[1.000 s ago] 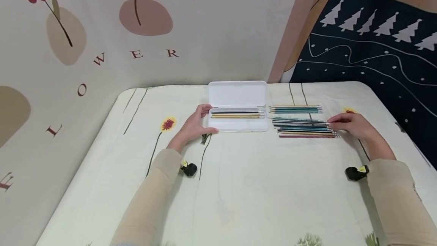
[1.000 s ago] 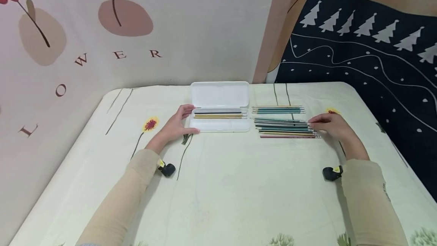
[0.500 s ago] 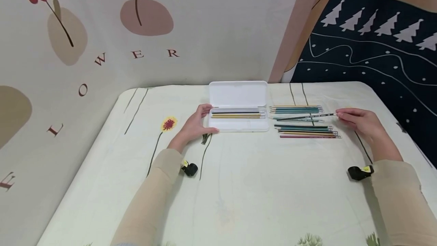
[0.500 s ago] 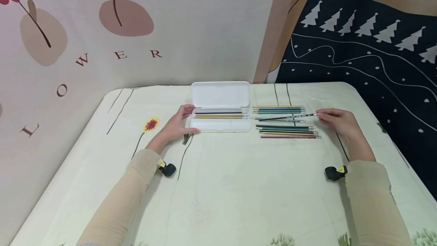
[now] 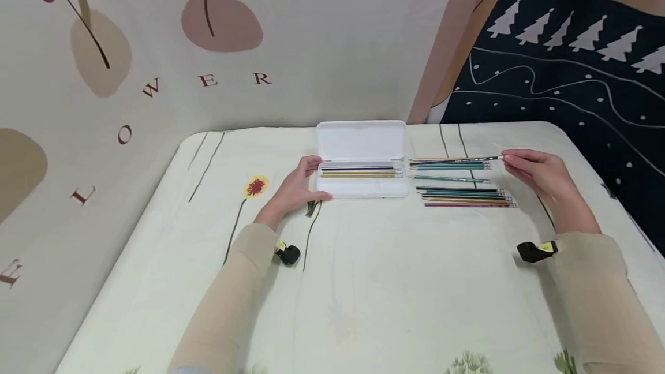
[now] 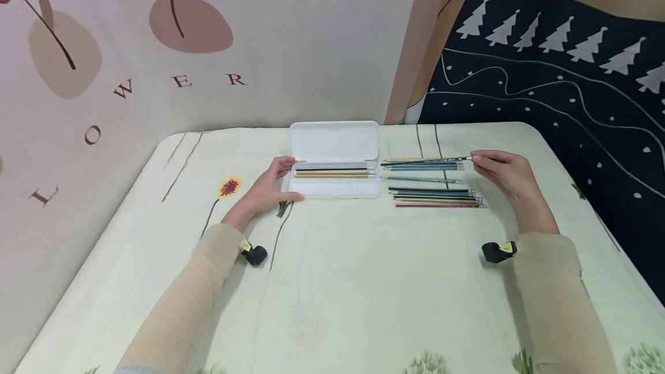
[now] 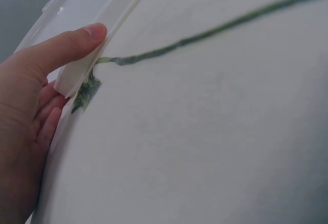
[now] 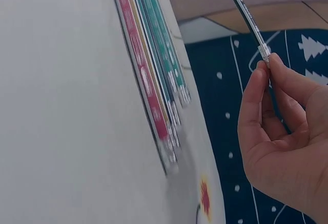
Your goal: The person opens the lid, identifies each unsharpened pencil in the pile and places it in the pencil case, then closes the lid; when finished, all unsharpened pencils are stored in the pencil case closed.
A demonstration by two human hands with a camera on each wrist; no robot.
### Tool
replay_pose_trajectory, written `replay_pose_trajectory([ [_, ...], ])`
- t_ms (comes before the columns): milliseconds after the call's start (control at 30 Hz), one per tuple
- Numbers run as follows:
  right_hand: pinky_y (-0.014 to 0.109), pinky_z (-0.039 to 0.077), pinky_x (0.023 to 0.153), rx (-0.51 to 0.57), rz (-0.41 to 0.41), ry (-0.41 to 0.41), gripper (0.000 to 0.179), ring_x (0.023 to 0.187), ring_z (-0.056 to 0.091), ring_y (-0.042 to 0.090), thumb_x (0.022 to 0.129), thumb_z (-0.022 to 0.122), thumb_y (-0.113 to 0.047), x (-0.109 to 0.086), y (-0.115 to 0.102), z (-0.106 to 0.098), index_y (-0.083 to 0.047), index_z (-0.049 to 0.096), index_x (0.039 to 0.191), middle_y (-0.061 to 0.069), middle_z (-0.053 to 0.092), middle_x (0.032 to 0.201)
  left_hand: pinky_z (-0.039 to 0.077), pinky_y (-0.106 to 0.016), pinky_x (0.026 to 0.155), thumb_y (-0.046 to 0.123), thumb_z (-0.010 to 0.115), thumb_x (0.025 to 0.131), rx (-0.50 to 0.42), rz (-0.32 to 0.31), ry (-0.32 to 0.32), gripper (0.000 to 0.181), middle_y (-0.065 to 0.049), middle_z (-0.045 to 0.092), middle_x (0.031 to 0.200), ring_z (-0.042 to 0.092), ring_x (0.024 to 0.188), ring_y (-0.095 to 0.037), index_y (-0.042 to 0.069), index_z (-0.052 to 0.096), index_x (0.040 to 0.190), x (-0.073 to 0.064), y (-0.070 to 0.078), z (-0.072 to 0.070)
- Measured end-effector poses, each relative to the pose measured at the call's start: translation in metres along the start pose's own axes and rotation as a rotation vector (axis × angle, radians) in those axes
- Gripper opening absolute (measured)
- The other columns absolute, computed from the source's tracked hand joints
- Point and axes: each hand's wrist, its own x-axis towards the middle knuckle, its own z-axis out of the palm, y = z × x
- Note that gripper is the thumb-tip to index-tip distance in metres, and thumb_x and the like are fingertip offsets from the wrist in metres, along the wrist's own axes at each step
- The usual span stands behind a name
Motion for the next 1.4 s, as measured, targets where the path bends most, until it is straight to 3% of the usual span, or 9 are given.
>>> replay_pose_trajectory([
  [233, 0.012, 0.059, 0.076, 0.049, -0.029, -0.031, 0.013, 0.084, 0.071, -0.002, 0.088, 0.074, -0.009, 0.006, 0.000, 0.029, -0.022, 0.079, 0.091, -0.013, 0.074, 0.088, 0.030, -0.039, 0.125, 0.031, 0.088, 0.075, -0.006, 0.001, 0.002, 0.096, -0.007, 0.038, 0.158, 0.038, 0.146, -0.027, 0.018, 0.028, 0.149, 0.001, 0.000, -0.002],
  [567, 0.010, 0.058, 0.079, -0.073, -0.007, 0.018, 0.023, 0.086, 0.069, -0.003, 0.089, 0.073, -0.019, 0.017, 0.005, 0.069, -0.019, 0.075, 0.112, -0.016, 0.072, 0.091, 0.030, -0.038, 0.125, 0.030, 0.089, 0.074, -0.026, 0.017, 0.001, 0.097, -0.007, 0.039, 0.157, 0.039, 0.146, -0.026, 0.016, 0.029, 0.149, 0.001, 0.000, 0.000],
  [800, 0.012, 0.058, 0.080, -0.132, -0.013, 0.020, 0.009, 0.082, 0.068, -0.005, 0.090, 0.073, -0.018, 0.023, 0.011, 0.092, -0.026, 0.076, 0.094, -0.019, 0.070, 0.085, 0.031, -0.037, 0.125, 0.029, 0.089, 0.074, -0.023, 0.023, 0.002, 0.097, -0.007, 0.040, 0.157, 0.039, 0.145, -0.025, 0.015, 0.029, 0.149, 0.002, -0.002, 0.000],
  [900, 0.012, 0.058, 0.084, -0.189, -0.007, 0.010, 0.013, 0.083, 0.067, -0.007, 0.091, 0.073, -0.021, 0.024, 0.013, 0.101, -0.023, 0.075, 0.103, -0.021, 0.070, 0.085, 0.031, -0.037, 0.125, 0.030, 0.089, 0.074, -0.024, 0.027, 0.004, 0.096, -0.007, 0.040, 0.157, 0.039, 0.145, -0.025, 0.016, 0.030, 0.149, 0.002, -0.001, 0.000],
  [1067, 0.010, 0.056, 0.086, -0.287, -0.017, -0.035, 0.039, 0.085, 0.065, -0.010, 0.095, 0.069, -0.022, 0.025, 0.015, 0.115, -0.005, 0.063, 0.130, -0.022, 0.069, 0.091, 0.031, -0.038, 0.125, 0.031, 0.089, 0.074, -0.022, 0.027, 0.002, 0.097, -0.007, 0.040, 0.157, 0.039, 0.145, -0.026, 0.016, 0.029, 0.149, 0.001, 0.000, 0.000],
  [1300, 0.007, 0.056, 0.081, -0.367, -0.059, -0.117, 0.046, 0.089, 0.063, -0.010, 0.094, 0.070, -0.024, 0.027, 0.019, 0.131, -0.001, 0.061, 0.132, -0.021, 0.067, 0.098, 0.030, -0.039, 0.125, 0.032, 0.088, 0.075, -0.015, 0.022, 0.002, 0.097, -0.006, 0.039, 0.158, 0.039, 0.146, -0.026, 0.016, 0.029, 0.150, 0.000, 0.001, -0.001],
  [1400, 0.007, 0.056, 0.081, -0.413, -0.065, -0.145, 0.044, 0.089, 0.062, -0.009, 0.096, 0.068, -0.023, 0.028, 0.020, 0.137, 0.000, 0.061, 0.133, -0.014, 0.067, 0.104, 0.030, -0.038, 0.125, 0.032, 0.089, 0.075, -0.015, 0.021, 0.002, 0.097, -0.006, 0.039, 0.158, 0.039, 0.146, -0.025, 0.016, 0.029, 0.149, 0.000, 0.000, -0.001],
])
